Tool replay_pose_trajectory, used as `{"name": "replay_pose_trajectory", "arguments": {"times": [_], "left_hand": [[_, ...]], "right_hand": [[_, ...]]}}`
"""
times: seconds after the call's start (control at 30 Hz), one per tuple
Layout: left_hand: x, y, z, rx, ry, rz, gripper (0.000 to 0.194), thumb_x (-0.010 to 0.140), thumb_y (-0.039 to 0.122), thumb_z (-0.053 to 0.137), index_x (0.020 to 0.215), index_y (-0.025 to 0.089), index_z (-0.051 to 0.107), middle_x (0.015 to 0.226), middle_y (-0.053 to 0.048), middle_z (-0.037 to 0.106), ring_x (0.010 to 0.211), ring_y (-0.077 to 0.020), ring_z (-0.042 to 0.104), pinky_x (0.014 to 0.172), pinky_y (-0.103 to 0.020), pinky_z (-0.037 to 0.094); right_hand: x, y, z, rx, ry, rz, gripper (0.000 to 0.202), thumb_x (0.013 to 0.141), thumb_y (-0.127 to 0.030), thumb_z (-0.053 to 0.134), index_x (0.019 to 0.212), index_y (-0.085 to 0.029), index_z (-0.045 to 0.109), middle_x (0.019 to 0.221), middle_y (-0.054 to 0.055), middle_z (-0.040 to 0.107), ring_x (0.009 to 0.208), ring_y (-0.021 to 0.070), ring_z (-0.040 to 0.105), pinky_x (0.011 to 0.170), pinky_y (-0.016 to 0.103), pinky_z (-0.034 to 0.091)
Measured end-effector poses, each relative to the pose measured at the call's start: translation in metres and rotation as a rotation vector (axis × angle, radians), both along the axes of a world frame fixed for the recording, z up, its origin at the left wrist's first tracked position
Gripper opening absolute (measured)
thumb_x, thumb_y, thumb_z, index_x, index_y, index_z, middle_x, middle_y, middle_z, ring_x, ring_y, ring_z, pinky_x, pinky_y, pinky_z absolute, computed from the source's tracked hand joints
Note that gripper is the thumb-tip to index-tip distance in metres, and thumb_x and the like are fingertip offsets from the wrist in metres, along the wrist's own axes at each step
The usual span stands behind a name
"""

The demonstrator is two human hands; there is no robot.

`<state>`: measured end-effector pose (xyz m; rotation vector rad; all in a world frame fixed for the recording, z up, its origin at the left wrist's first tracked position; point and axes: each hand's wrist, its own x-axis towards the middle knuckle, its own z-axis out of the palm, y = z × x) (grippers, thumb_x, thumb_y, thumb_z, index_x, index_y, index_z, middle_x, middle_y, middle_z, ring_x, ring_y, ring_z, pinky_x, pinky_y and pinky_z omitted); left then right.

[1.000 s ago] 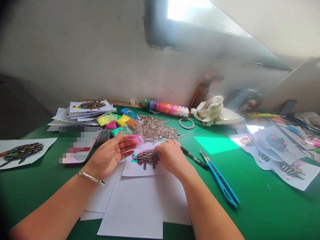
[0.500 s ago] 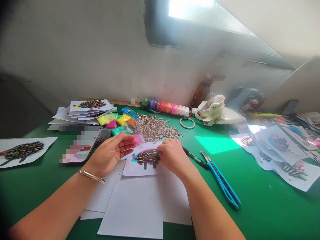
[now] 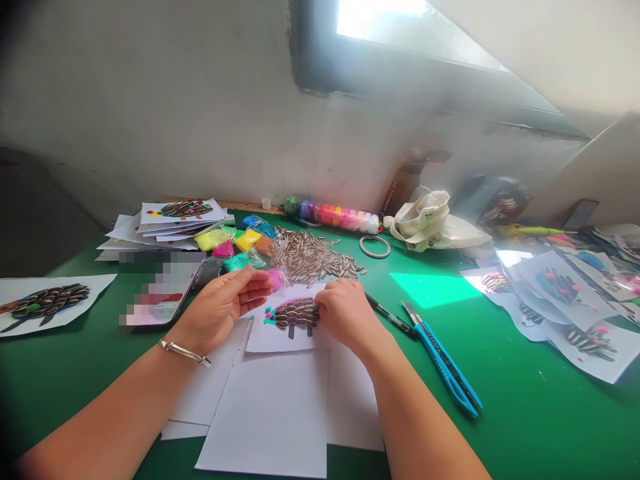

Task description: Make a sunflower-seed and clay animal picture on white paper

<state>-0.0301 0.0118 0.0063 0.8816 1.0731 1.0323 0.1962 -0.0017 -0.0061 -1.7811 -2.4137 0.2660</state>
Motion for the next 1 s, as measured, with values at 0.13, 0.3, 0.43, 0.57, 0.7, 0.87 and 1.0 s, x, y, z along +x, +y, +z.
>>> {"name": "replay_pose_trajectory", "arguments": {"times": [0.13,0.3,0.43,0.57,0.7,0.87,1.0], "left_hand": [[0.0002,-0.0001,-0.0002,0.008,0.011,0.006,0.040,0.073,0.053,0.075,0.089,0.017,0.073,0.099,-0.010,0.073,0.099,-0.0265,0.066,0.090,-0.040,0.046],[0.0011,0.0006,-0.0003,0.020,0.025,0.016,0.039,0.073,0.053,0.075,0.089,0.018,0.072,0.097,-0.009,0.073,0.100,-0.0272,0.065,0.091,-0.041,0.046],[0.0015,0.0009,-0.0005,0.032,0.041,0.017,0.039,0.071,0.053,0.077,0.088,0.018,0.072,0.096,-0.009,0.072,0.099,-0.0268,0.065,0.090,-0.040,0.046],[0.0009,0.0005,-0.0010,0.036,0.053,0.018,0.040,0.071,0.054,0.077,0.089,0.018,0.073,0.096,-0.009,0.072,0.098,-0.0260,0.065,0.089,-0.039,0.046],[0.0005,0.0006,-0.0020,0.043,0.062,0.020,0.041,0.071,0.055,0.076,0.089,0.018,0.073,0.096,-0.009,0.072,0.097,-0.0251,0.065,0.088,-0.038,0.047],[0.0003,0.0010,-0.0030,0.049,0.070,0.026,0.040,0.072,0.054,0.075,0.088,0.018,0.073,0.096,-0.009,0.073,0.095,-0.0246,0.066,0.087,-0.038,0.048],[-0.0004,0.0014,-0.0016,0.053,0.073,0.032,0.039,0.073,0.054,0.076,0.088,0.018,0.074,0.096,-0.009,0.073,0.096,-0.0248,0.066,0.088,-0.038,0.048]], "right_hand": [[-0.0009,-0.0005,0.0010,0.002,0.001,-0.004,0.033,0.082,-0.005,0.049,0.083,-0.025,0.075,0.086,0.003,0.070,0.090,0.0186,0.056,0.075,0.031,0.030],[-0.0007,-0.0009,0.0004,-0.007,0.001,0.004,0.033,0.081,-0.005,0.049,0.083,-0.025,0.076,0.086,0.003,0.070,0.090,0.0186,0.056,0.076,0.031,0.030],[0.0002,-0.0012,0.0024,0.015,0.025,-0.015,0.033,0.082,-0.007,0.049,0.083,-0.025,0.076,0.086,0.003,0.070,0.088,0.0181,0.056,0.075,0.031,0.030],[0.0001,-0.0011,0.0026,0.022,0.029,0.013,0.034,0.082,-0.006,0.048,0.083,-0.026,0.075,0.085,0.002,0.069,0.086,0.0176,0.054,0.074,0.031,0.029],[-0.0004,-0.0004,0.0008,-0.011,-0.011,0.048,0.032,0.079,-0.005,0.049,0.071,-0.024,0.072,0.077,0.002,0.067,0.082,0.0173,0.052,0.071,0.031,0.027],[-0.0002,-0.0001,0.0016,0.005,0.039,0.036,0.032,0.081,-0.006,0.049,0.078,-0.024,0.075,0.081,0.003,0.069,0.084,0.0172,0.055,0.073,0.030,0.029],[-0.0005,-0.0005,0.0016,-0.001,0.018,0.038,0.033,0.081,-0.005,0.049,0.079,-0.026,0.076,0.079,0.002,0.069,0.082,0.0174,0.055,0.072,0.030,0.030]]}}
